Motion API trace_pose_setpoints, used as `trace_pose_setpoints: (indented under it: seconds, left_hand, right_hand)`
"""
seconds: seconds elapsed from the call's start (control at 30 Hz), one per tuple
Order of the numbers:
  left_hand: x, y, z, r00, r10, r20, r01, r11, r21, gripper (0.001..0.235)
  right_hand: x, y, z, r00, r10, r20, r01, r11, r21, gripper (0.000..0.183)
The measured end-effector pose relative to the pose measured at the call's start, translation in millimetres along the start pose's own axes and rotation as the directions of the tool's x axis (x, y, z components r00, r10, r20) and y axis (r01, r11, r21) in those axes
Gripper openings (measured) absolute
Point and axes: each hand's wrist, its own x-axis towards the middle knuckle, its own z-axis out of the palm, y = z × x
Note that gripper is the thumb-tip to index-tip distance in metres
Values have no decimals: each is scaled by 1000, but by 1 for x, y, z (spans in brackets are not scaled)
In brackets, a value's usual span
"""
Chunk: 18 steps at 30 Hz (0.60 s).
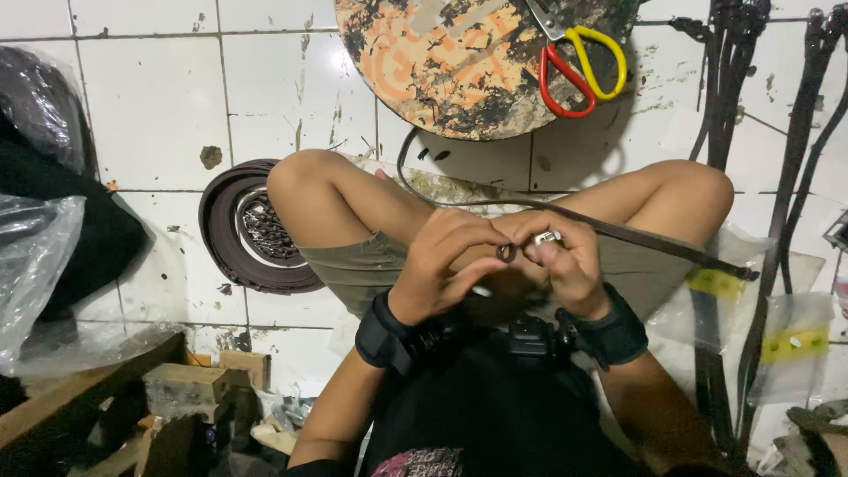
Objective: The person attaches metal clasps and rings to leather straps and uses a lighter to seal the connections.
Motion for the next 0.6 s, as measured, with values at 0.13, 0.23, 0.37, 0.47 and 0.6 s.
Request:
trace_pose_setpoints:
  seconds: [0.13,0.23,0.37,0.47,0.6]
  left_hand:
    - [-9,-6,10,992,-114,-48,105,981,-162,27]
    - [-10,-7,13,962,-270,-41,250,930,-270,27]
    - [-8,-4,12,979,-192,-64,171,955,-241,27]
    - [-6,-2,11,983,-172,-68,154,965,-213,26]
    - [-9,-7,13,982,-167,-83,148,969,-197,27]
  right_hand:
    - [-3,8,1,999,-14,-41,7,990,-143,43]
    - [1,4,9,996,29,-84,-45,981,-191,42]
    - [14,-21,23,992,47,-114,-67,982,-176,44]
    - [15,-29,29,994,70,-80,-77,992,-99,43]
    - [16,-27,23,991,-121,50,131,877,-463,42]
